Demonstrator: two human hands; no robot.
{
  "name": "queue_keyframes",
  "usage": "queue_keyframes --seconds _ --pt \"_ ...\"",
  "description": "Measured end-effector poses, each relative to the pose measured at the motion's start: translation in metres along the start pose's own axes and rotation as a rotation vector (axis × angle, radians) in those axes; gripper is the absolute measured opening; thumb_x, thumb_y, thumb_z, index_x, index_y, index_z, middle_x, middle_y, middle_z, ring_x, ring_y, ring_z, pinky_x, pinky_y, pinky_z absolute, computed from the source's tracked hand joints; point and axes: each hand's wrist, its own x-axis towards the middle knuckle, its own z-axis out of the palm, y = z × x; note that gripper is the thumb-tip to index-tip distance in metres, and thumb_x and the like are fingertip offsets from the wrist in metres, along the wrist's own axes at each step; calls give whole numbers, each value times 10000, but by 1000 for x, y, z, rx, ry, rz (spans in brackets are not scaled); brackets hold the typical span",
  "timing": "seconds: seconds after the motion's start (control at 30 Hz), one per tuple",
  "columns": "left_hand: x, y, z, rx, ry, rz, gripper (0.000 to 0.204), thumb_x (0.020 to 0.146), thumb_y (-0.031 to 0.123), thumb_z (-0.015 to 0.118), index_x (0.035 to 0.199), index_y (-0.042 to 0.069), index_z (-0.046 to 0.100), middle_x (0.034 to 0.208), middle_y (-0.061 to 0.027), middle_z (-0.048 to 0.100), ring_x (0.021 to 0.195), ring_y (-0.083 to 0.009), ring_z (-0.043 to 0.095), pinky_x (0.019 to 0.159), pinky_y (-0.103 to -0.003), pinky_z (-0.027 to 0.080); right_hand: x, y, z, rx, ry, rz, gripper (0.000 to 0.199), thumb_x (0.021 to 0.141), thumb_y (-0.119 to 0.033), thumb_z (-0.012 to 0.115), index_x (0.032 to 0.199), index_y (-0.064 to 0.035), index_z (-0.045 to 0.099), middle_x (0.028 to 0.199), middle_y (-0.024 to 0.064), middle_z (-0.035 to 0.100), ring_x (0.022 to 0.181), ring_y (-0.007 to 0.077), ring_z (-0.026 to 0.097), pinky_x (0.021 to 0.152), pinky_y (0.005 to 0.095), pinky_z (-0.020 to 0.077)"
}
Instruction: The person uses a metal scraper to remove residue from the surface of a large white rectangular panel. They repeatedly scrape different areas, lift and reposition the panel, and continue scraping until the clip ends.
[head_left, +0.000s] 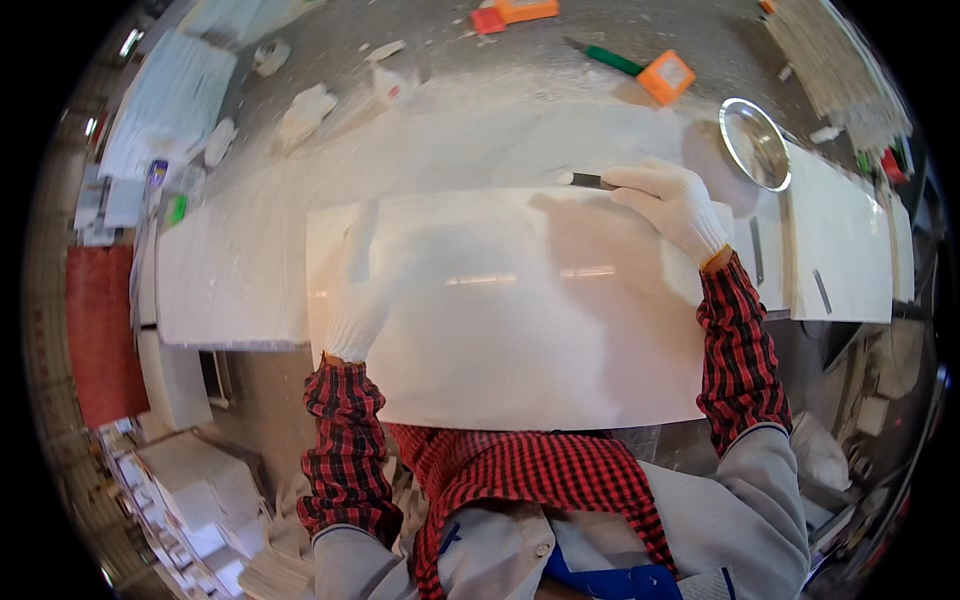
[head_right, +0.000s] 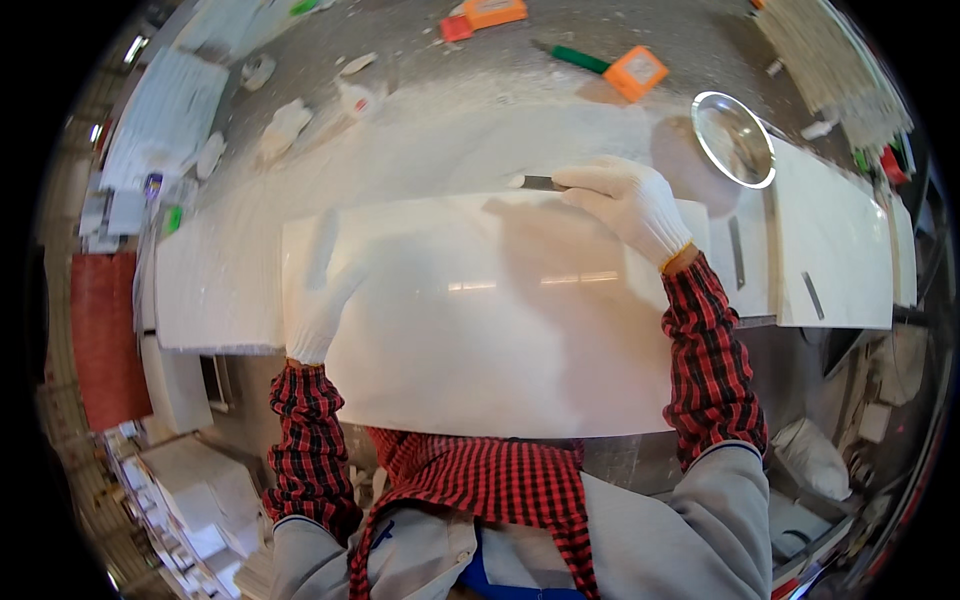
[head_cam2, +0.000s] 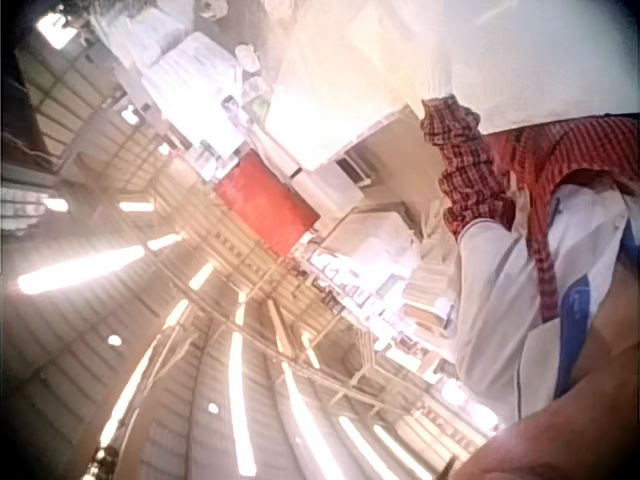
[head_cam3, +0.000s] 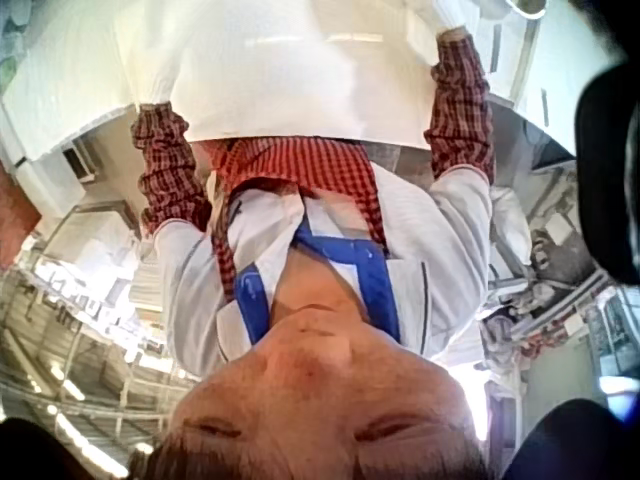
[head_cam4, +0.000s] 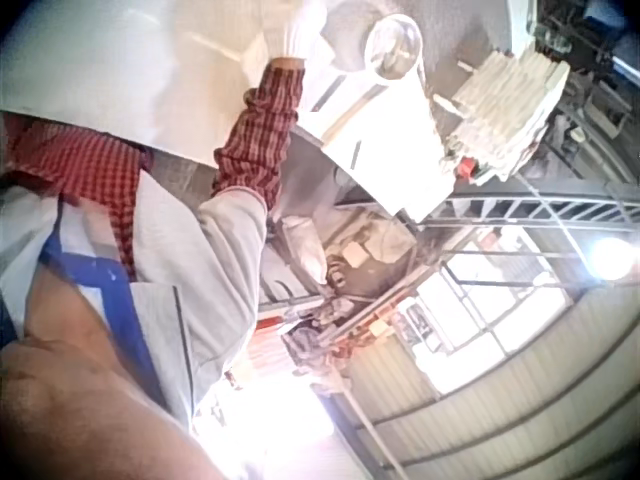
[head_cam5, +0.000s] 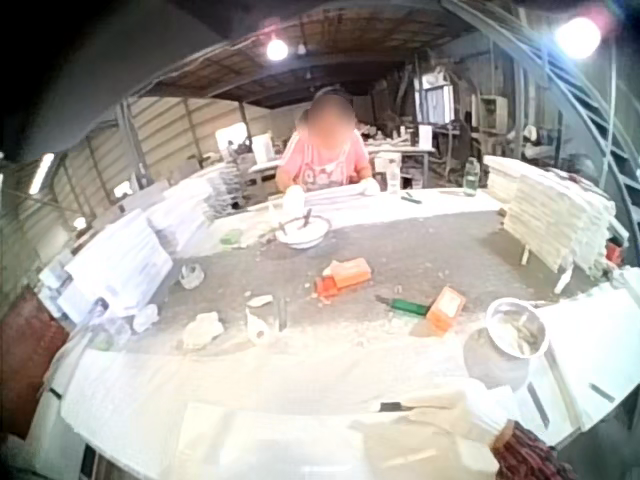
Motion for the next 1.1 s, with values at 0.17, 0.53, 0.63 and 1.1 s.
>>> queue_keyframes --seconds 0.17,0.53,0.63,1.1 --pt "-51 -64 -41 -24 81 -39 723 903 95 665 1543 -16 348 1571 -177 384 1445 -267 379 1184 -364 315 11 -49 57 110 -8 -124 219 864 -143 705 1074 -106 752 948 109 716 892 293 676 773 362 533" --pt "-62 -60 -34 244 69 78 666 840 167 715 1442 -5 488 1482 -229 476 1407 -382 408 1159 -420 340 23 -81 105 -345 108 -310 212 849 -182 708 1051 -131 747 877 100 700 832 311 669 695 426 524" --pt "-59 -67 -24 509 27 257 672 854 284 711 1439 25 506 1545 -234 409 1438 -453 338 1197 -508 266 13 -70 98 -287 248 -79 207 850 -133 721 1052 -98 749 939 115 718 862 306 684 725 404 537" --pt "20 -48 31 662 -70 399 790 882 585 635 1513 149 446 1612 -261 260 1476 -491 227 1221 -577 156 9 -31 98 15 371 272 255 882 -126 720 1130 -75 738 962 113 719 870 238 677 791 325 521"
